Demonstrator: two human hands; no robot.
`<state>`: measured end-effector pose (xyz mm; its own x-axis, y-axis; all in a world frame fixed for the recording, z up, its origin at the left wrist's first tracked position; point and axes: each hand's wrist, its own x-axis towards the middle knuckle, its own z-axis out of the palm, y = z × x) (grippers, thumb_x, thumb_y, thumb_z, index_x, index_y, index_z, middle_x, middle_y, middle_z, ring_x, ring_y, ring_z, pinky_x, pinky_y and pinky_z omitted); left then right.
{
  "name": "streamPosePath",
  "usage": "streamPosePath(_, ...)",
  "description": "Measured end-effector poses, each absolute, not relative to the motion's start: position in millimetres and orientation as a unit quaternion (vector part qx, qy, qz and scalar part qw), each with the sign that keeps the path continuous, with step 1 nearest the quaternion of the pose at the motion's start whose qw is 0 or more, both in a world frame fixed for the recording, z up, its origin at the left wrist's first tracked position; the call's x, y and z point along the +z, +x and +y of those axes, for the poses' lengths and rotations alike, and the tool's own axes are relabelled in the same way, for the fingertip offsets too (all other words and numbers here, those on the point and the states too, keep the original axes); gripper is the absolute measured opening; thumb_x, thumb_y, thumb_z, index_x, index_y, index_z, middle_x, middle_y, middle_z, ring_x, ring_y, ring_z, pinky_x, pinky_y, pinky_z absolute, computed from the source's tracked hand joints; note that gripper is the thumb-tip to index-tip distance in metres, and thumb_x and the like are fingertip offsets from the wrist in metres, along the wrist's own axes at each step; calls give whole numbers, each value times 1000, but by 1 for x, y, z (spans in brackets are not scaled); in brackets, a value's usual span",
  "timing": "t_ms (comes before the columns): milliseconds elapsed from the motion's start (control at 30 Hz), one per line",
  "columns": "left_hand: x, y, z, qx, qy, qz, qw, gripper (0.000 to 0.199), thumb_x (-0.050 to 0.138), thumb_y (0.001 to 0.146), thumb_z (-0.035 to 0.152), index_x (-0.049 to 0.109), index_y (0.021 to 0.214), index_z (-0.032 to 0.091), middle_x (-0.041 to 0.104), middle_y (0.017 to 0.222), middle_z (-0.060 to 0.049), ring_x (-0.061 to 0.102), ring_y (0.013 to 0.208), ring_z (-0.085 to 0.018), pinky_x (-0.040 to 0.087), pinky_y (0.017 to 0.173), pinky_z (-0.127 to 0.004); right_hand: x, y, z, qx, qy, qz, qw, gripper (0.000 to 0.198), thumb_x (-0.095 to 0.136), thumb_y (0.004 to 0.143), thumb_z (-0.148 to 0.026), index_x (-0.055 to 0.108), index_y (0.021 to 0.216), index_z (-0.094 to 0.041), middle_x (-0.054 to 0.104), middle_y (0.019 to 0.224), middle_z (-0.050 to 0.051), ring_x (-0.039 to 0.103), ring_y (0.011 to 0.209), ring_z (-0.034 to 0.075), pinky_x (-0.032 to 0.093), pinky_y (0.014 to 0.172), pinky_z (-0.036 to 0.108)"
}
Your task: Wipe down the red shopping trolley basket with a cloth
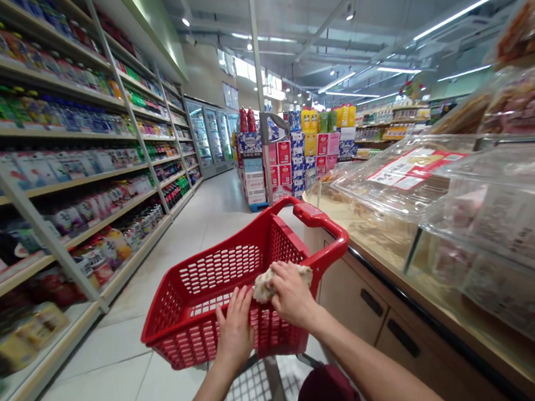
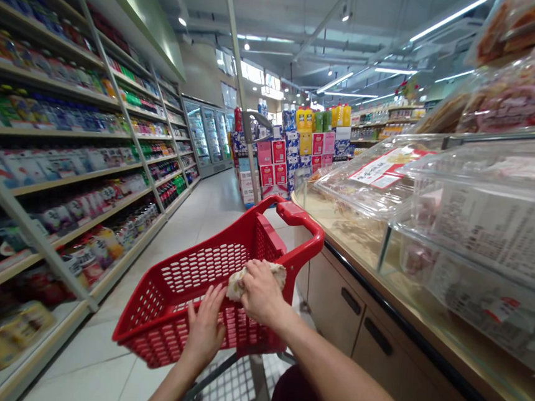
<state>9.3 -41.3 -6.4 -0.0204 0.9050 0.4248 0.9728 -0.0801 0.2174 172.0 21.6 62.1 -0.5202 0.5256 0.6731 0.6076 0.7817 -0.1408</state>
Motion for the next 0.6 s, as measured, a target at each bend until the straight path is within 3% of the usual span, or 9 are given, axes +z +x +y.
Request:
streamPosePath(133, -6, 11, -41, -244, -695, -672, 70, 70, 35, 61, 1, 30, 129, 18, 32, 137, -9, 19, 130, -23, 4, 102, -58, 63, 159, 21, 29, -329, -861, 386, 9, 48, 66, -10, 53, 70, -16, 58, 91, 7, 51, 86, 19, 39, 79, 32)
streamPosePath(200, -6, 11, -41, -246, -695, -673, 68, 70, 35, 62, 1, 30, 129, 18, 32, 138, -8, 19, 130, -23, 4, 102, -58, 73, 160, 30, 96, -366, -805, 457, 17, 42, 66, -6, 52, 74, -17, 59, 83, 4, 53, 76, 15, 42, 70, 27)
streamPosePath(300, -5, 11, -41, -243, -695, -673, 67, 70, 35, 62, 1, 30, 129, 18, 33, 137, -9, 21, 129, -23, 5, 102, -59, 91, 178, 46, 124, -413, -717, 548, 26, 36, 66, -4, 52, 83, -17, 60, 89, 4, 55, 76, 13, 44, 67, 25)
streamPosePath(433, -7, 9, -41, -242, -698, -669, 82, 71, 33, 61, -2, 30, 129, 19, 35, 136, -8, 23, 128, -22, 9, 102, -58, 104, 231, 62, -50, -434, -773, 459, 21, 45, 68, -9, 60, 77, -19, 61, 98, 5, 53, 95, 20, 33, 89, 39)
streamPosePath(500, -9, 9, -41, -245, -697, -668, 89, 72, 32, 61, -3, 30, 129, 21, 35, 136, -7, 23, 128, -21, 11, 102, -57, 103, 249, 64, -122, -449, -788, 403, 20, 47, 71, -12, 62, 82, -20, 61, 101, 6, 51, 99, 21, 27, 94, 43)
streamPosePath(600, -9, 11, -40, -250, -693, -671, 88, 72, 33, 61, -3, 29, 130, 20, 34, 136, -7, 22, 129, -22, 11, 101, -59, 95, 252, 60, -166, -457, -801, 348, 21, 48, 76, -21, 63, 90, -18, 57, 112, 10, 45, 109, 24, 29, 94, 43)
